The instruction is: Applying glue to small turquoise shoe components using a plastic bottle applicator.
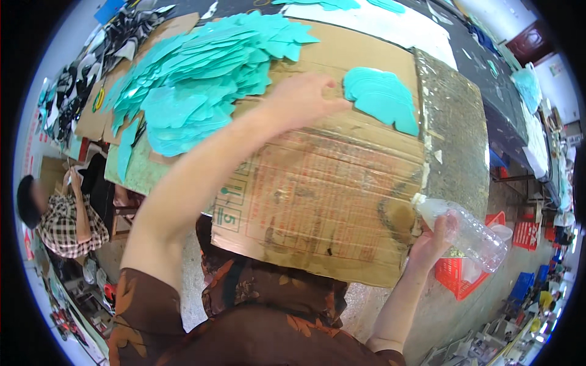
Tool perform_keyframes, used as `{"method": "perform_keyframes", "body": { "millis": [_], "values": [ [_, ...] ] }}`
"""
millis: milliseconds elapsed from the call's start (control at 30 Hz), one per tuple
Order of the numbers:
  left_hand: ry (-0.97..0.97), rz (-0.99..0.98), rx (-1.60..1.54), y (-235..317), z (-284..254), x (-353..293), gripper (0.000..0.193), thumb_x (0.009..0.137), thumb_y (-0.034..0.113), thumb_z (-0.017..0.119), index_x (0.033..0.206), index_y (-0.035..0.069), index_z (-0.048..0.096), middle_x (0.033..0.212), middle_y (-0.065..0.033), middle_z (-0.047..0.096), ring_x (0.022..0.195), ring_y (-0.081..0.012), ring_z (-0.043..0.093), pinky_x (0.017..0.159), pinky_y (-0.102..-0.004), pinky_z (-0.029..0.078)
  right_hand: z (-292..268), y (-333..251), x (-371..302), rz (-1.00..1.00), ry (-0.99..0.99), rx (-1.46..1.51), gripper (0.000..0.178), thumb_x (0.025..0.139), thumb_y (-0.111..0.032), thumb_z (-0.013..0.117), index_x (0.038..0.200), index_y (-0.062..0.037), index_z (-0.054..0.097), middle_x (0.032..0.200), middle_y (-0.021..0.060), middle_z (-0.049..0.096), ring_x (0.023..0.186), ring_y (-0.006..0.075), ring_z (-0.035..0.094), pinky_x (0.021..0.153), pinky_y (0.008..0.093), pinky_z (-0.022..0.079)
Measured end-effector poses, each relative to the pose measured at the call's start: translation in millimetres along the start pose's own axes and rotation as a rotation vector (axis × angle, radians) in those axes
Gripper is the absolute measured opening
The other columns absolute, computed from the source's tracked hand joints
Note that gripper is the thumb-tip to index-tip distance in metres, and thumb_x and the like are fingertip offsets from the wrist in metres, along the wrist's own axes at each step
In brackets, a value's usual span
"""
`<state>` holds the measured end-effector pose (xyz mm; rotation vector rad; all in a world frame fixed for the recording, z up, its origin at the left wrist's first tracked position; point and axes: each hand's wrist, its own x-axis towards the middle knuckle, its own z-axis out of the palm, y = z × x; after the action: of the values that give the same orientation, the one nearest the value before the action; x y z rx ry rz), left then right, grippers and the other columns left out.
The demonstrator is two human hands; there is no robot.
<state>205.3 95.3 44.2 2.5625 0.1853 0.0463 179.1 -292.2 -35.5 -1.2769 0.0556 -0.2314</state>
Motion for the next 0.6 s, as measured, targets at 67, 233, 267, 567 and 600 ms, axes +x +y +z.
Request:
{"method": "perform_keyframes", "body": {
  "millis": [67, 233, 267, 567, 600],
  "values": [
    [0.197, 0.071, 0.050, 11.6, 42.2, 24.6, 0.065, 0.085, 0.056, 0.062, 0.129, 0.008, 0.058, 0.119, -0.0179, 0.063, 0.103, -0.0342, 0.064, 0.088, -0.0458, 0.051, 1.0, 0.8, -0.8, 0.021, 0.035, 0.020, 0.044, 0.089, -0.011, 0.072, 0.127, -0.0039, 0.050, 0.124, 0.0092, 0.052, 0.115, 0.0192, 0.051, 0.098, 0.0362, 0.045],
    [0.149, -0.087, 0.198, 38.8, 76.1, 57.3, 0.069, 0.085, 0.053, 0.062, 0.137, 0.012, 0.048, 0.118, -0.0184, 0.063, 0.106, -0.0362, 0.064, 0.087, -0.0481, 0.052, 9.9, 0.4, -5.0, -0.010, 0.022, -0.010, 0.048, 0.087, -0.011, 0.074, 0.129, -0.0027, 0.051, 0.122, 0.0083, 0.056, 0.113, 0.0216, 0.055, 0.097, 0.0379, 0.046],
    [0.152, -0.094, 0.198, 33.1, 79.4, 61.3, 0.069, 0.084, 0.051, 0.064, 0.139, 0.012, 0.046, 0.116, -0.0191, 0.064, 0.105, -0.0364, 0.064, 0.087, -0.0482, 0.052, 11.6, -0.7, -4.1, -0.002, 0.000, -0.007, 0.049, 0.087, -0.010, 0.074, 0.129, -0.0023, 0.050, 0.122, 0.0082, 0.056, 0.114, 0.0213, 0.055, 0.098, 0.0370, 0.045],
    [0.026, -0.114, -0.661, 16.0, 49.3, 41.5, 0.047, 0.084, 0.027, 0.074, 0.121, 0.003, 0.057, 0.092, -0.0119, 0.068, 0.078, -0.0194, 0.068, 0.069, -0.0327, 0.056, 7.8, -2.1, -6.0, 0.005, 0.026, -0.032, 0.048, 0.089, -0.007, 0.071, 0.131, -0.0005, 0.049, 0.127, 0.0087, 0.052, 0.118, 0.0209, 0.051, 0.102, 0.0366, 0.042],
    [0.025, -0.107, -0.827, 17.0, 36.0, 29.5, 0.043, 0.086, 0.024, 0.073, 0.120, 0.002, 0.057, 0.090, -0.0091, 0.066, 0.075, -0.0152, 0.066, 0.067, -0.0290, 0.055, 8.3, 0.0, -5.1, 0.002, 0.044, -0.031, 0.048, 0.089, -0.007, 0.070, 0.131, -0.0005, 0.048, 0.127, 0.0083, 0.052, 0.118, 0.0210, 0.051, 0.102, 0.0368, 0.042]
  ]
}}
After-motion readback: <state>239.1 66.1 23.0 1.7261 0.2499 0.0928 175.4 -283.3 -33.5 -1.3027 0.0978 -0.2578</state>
